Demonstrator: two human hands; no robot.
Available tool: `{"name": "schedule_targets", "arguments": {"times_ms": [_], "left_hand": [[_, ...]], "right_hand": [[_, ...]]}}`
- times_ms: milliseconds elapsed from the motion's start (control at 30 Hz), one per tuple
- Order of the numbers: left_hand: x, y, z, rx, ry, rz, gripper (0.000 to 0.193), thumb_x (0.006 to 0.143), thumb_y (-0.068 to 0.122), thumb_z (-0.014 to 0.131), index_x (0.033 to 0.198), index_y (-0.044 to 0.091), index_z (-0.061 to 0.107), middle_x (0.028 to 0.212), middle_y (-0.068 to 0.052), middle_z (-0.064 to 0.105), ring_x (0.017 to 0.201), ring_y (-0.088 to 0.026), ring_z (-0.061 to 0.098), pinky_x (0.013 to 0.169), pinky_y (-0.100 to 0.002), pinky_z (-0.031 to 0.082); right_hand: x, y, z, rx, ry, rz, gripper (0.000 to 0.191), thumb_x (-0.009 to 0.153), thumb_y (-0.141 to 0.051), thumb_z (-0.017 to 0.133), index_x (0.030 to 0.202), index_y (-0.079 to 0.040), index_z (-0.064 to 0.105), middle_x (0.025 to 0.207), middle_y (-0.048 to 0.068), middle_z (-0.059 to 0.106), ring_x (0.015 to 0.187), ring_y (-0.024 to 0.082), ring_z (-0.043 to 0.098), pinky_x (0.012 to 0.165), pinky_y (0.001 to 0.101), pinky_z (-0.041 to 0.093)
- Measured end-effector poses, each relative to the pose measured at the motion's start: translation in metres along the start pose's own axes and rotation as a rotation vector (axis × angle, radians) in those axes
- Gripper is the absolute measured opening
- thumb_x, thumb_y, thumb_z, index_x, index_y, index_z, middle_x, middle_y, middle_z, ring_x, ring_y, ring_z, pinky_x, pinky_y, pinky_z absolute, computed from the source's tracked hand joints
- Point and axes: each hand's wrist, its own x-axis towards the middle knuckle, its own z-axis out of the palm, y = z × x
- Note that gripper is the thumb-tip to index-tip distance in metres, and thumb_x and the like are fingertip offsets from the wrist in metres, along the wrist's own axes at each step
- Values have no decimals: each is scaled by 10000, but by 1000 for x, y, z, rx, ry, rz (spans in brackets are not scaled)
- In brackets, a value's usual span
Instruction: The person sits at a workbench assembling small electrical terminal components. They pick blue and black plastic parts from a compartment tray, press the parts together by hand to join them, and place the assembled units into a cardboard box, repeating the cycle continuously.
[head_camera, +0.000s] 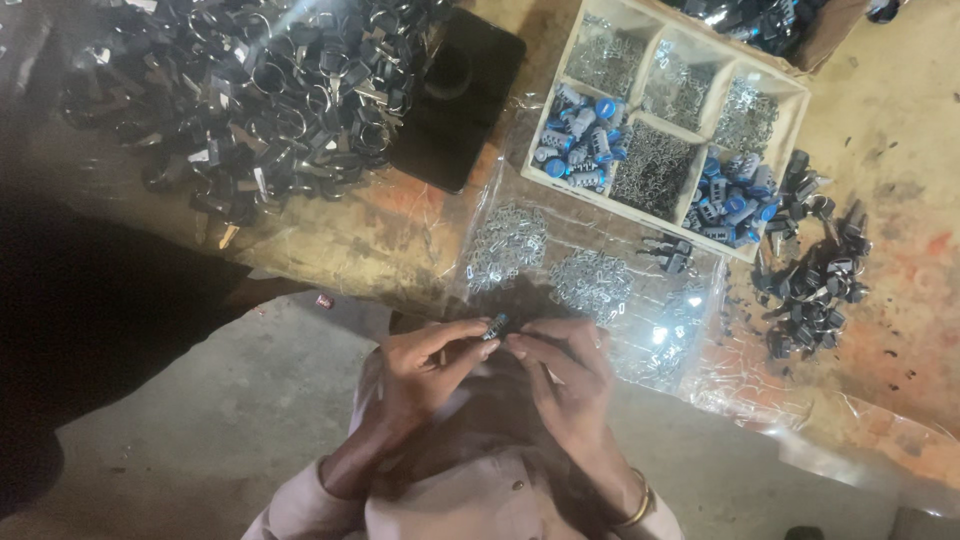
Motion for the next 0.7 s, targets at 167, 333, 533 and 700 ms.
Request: {"name": "schedule_targets", "arguments": {"times_ms": [167,333,533,700], "left_hand": [[2,-10,2,83,11,96,240,818,60,845,1051,59,787,1048,-61,817,753,-72,762,545,-213,537],[-1,-3,-13,245,-64,210,227,850,51,820,1071,70,775,1100,-74,795,923,-137,786,723,-243,623],[-3,-19,-24,-61,-44,134,296,879,-37,772,1163,34,729,1142,-115,779,957,-165,801,779,-250,661],[-2,-27,-22,-43,-34,96,244,861,-20,795,1095,30,745,1101,-114,796,874,-124,800,605,-194,596]], "right_hand": [[4,-1,9,139,-3,176,192,811,-40,827,983,-68,748,949,49,770,828,190,705,791,275,525],[11,1,-2,82,-201,154,155,831,-108,811,982,-126,784,964,10,799,875,172,719,935,329,463],[20,-4,-1,-428,-75,-158,502,751,-303,838,1223,-163,736,1385,145,546,1266,359,439,1074,538,299],[9,8,-17,-341,-248,-175,439,696,-167,802,1132,-151,756,1345,77,590,1277,342,468,1081,510,322]]}}
